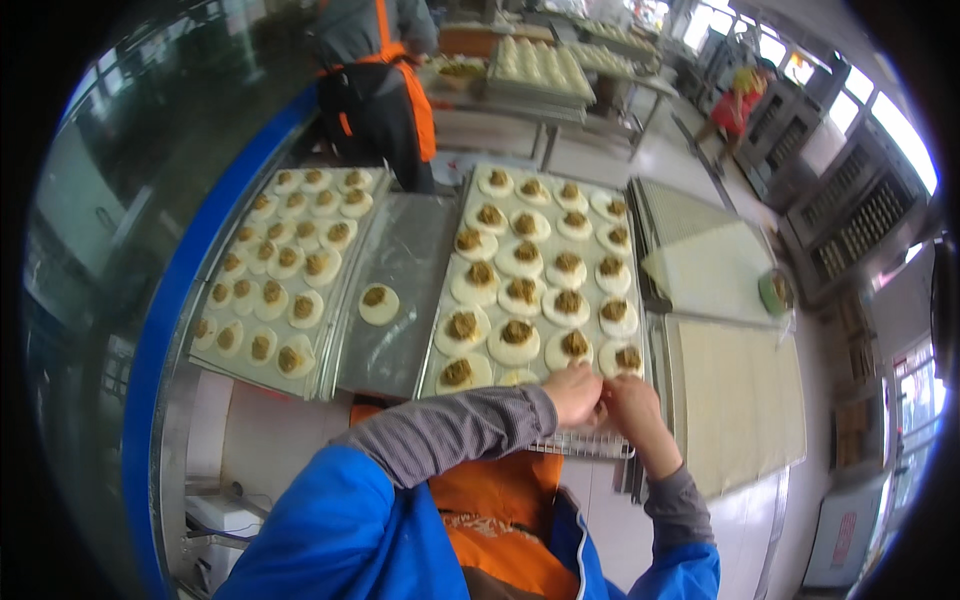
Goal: The person places filling onto round dough pieces moving on a blue conveyor belt, then folds and pleats each piece into a bun and places it on a metal tray. The process repeats continuously as the person works along the line.
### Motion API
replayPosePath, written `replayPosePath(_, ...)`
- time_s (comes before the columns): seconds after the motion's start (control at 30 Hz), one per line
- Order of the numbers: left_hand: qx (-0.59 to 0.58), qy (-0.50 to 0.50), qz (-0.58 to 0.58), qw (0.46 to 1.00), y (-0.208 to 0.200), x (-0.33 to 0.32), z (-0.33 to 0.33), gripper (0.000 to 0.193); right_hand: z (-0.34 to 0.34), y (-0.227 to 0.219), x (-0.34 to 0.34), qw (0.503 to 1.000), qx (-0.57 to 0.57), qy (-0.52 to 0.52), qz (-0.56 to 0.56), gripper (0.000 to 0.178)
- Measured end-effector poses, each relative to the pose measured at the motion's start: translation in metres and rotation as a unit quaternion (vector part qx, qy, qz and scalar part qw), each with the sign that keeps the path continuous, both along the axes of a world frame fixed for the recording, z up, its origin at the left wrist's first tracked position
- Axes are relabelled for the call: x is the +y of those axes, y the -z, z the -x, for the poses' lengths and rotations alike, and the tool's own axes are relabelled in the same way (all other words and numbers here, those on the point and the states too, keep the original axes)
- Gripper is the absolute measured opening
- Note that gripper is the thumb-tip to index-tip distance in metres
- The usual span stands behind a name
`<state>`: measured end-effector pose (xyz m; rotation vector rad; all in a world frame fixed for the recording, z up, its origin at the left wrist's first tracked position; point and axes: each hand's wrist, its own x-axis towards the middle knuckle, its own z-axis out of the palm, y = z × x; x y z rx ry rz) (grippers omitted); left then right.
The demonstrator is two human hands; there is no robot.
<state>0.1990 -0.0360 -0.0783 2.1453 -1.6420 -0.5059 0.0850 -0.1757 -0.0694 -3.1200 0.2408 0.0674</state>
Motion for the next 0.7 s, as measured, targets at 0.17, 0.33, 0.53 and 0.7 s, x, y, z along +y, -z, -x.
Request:
replayPosePath(0.17,0.000,-0.019,0.002,1.000,0.007,0.005,-0.004,0.051,-0.013,0.004,-0.005,0.994,-0.031,0.005,-0.106,0.011)
replayPosePath(0.33,-0.032,-0.044,0.021,0.998,0.008,0.016,0.005,0.058,-0.005,-0.002,0.007,0.976,-0.021,0.057,-0.209,0.022)
replayPosePath(0.53,0.157,-0.025,0.070,0.985,-0.025,0.036,-0.015,0.045,0.002,-0.033,0.012,0.841,-0.062,0.141,-0.519,0.029)
replayPosePath(0.7,0.697,-0.074,0.151,0.697,-0.041,0.091,0.001,0.039,0.030,-0.039,0.064,0.563,-0.191,0.243,-0.767,0.023)
